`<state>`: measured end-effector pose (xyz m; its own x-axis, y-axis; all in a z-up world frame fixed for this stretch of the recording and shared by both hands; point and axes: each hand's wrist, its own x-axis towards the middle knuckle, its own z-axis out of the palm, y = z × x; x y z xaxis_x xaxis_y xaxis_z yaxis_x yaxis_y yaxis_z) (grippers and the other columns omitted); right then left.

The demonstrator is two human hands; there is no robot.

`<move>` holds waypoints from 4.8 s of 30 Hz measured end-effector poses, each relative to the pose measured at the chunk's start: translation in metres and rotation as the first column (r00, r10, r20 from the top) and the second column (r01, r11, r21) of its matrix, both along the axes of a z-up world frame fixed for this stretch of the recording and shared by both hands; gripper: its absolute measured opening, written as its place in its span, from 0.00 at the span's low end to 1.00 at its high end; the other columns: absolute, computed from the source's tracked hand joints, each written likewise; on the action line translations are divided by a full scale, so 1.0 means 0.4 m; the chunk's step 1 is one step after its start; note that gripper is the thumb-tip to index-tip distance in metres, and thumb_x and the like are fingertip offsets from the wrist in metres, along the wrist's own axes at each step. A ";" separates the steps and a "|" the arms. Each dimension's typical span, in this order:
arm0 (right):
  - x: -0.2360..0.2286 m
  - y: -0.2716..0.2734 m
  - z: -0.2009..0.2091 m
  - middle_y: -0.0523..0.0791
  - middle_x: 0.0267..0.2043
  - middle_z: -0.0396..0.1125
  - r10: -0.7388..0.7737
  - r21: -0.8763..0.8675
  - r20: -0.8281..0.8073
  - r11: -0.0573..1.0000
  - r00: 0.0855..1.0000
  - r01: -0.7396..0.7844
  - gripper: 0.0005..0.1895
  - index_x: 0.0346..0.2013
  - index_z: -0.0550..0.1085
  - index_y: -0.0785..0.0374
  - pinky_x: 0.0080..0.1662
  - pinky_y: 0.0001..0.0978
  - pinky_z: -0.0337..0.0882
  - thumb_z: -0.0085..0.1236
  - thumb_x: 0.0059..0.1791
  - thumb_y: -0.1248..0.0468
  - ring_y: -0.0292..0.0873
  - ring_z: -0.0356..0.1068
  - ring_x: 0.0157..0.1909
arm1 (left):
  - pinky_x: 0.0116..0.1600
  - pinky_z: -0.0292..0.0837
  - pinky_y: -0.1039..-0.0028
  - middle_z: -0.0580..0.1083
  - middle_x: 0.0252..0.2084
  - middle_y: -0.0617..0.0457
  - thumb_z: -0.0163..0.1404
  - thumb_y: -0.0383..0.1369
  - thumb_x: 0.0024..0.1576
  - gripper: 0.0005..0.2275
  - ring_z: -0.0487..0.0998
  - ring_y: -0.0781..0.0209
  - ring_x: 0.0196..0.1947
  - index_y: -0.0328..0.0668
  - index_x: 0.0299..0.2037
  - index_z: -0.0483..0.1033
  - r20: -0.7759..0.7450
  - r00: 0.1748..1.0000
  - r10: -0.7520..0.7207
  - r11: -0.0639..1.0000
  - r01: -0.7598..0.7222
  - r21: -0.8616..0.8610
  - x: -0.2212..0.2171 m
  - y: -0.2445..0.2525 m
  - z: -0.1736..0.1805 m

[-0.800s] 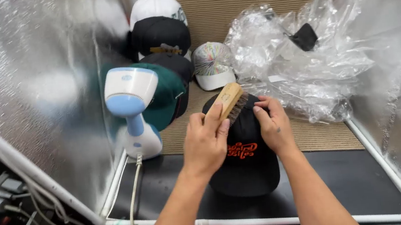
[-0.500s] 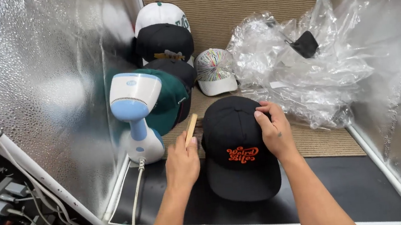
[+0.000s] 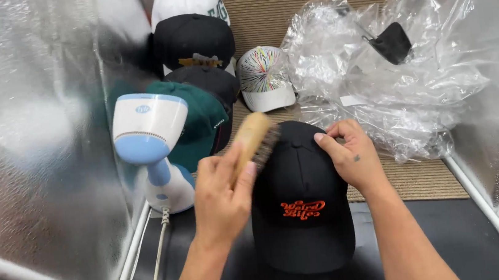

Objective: The person uses a wooden brush to clean the surface of a black baseball cap with orange embroidery. The cap is held in place on a work surface while the person brushes the front and sides. Other caps and a handheld steamer are visible in the background.

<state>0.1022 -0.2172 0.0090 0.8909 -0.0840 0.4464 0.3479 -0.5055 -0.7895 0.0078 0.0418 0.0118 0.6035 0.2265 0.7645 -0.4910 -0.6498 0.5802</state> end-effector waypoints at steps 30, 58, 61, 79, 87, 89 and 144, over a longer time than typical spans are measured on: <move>0.121 -0.072 0.115 0.38 0.40 0.64 0.362 -0.081 -0.455 0.893 0.813 -0.443 0.12 0.27 0.72 0.55 0.50 0.27 0.60 0.60 0.49 0.54 0.34 0.62 0.42 | 0.36 0.68 0.52 0.65 0.37 0.40 0.53 0.37 0.59 0.16 0.68 0.39 0.32 0.56 0.58 0.75 -0.242 0.967 0.084 0.903 0.029 0.429 0.156 -0.031 0.127; 0.014 -0.029 -0.005 0.54 0.50 0.69 0.271 0.205 -0.200 0.951 0.942 -0.230 0.16 0.54 0.68 0.62 0.55 0.44 0.66 0.47 0.58 0.55 0.50 0.70 0.52 | 0.41 0.77 0.52 0.69 0.40 0.39 0.59 0.42 0.52 0.16 0.76 0.25 0.39 0.58 0.51 0.83 -0.265 0.929 -0.259 0.921 0.320 0.222 0.176 -0.047 0.115; 0.019 -0.029 -0.043 0.56 0.48 0.69 0.249 0.198 -0.182 0.957 0.951 -0.213 0.14 0.52 0.68 0.63 0.59 0.44 0.63 0.38 0.60 0.58 0.49 0.66 0.55 | 0.47 0.74 0.51 0.69 0.44 0.39 0.59 0.43 0.54 0.15 0.76 0.28 0.44 0.62 0.52 0.81 -0.196 0.902 -0.384 0.842 0.430 0.327 0.216 -0.051 0.088; -0.103 0.070 0.024 0.64 0.74 0.50 0.277 0.482 -0.165 0.860 0.946 -0.168 0.37 0.76 0.53 0.60 0.67 0.56 0.62 0.41 0.56 0.48 0.60 0.58 0.70 | 0.61 0.65 0.61 0.68 0.52 0.41 0.45 0.44 0.66 0.24 0.71 0.49 0.54 0.49 0.71 0.64 -0.301 0.929 -0.216 0.847 0.025 -0.530 0.082 -0.045 -0.010; -0.031 0.052 -0.001 0.65 0.70 0.55 0.305 0.492 -0.231 0.856 0.924 -0.160 0.41 0.76 0.53 0.58 0.61 0.55 0.69 0.44 0.53 0.42 0.63 0.63 0.67 | 0.48 0.74 0.65 0.68 0.43 0.44 0.54 0.41 0.61 0.19 0.75 0.43 0.44 0.49 0.61 0.77 -0.072 0.996 -0.059 0.996 0.054 -0.075 0.176 -0.033 -0.026; -0.018 0.050 -0.030 0.65 0.68 0.56 0.287 0.486 -0.195 0.859 0.938 -0.161 0.39 0.75 0.54 0.61 0.60 0.55 0.70 0.44 0.55 0.44 0.62 0.64 0.65 | 0.47 0.74 0.64 0.67 0.43 0.48 0.55 0.44 0.59 0.18 0.75 0.45 0.43 0.60 0.59 0.77 -0.028 0.990 -0.142 0.983 0.144 0.118 0.174 -0.073 0.015; -0.003 0.081 0.144 0.49 0.59 0.66 0.231 0.414 -0.496 0.910 0.837 -0.006 0.26 0.64 0.69 0.53 0.47 0.33 0.69 0.42 0.51 0.56 0.44 0.68 0.53 | 0.56 0.66 0.51 0.74 0.57 0.41 0.36 0.46 0.63 0.23 0.72 0.38 0.53 0.48 0.66 0.65 -0.578 0.816 0.003 0.975 -0.130 -0.179 0.110 -0.040 -0.153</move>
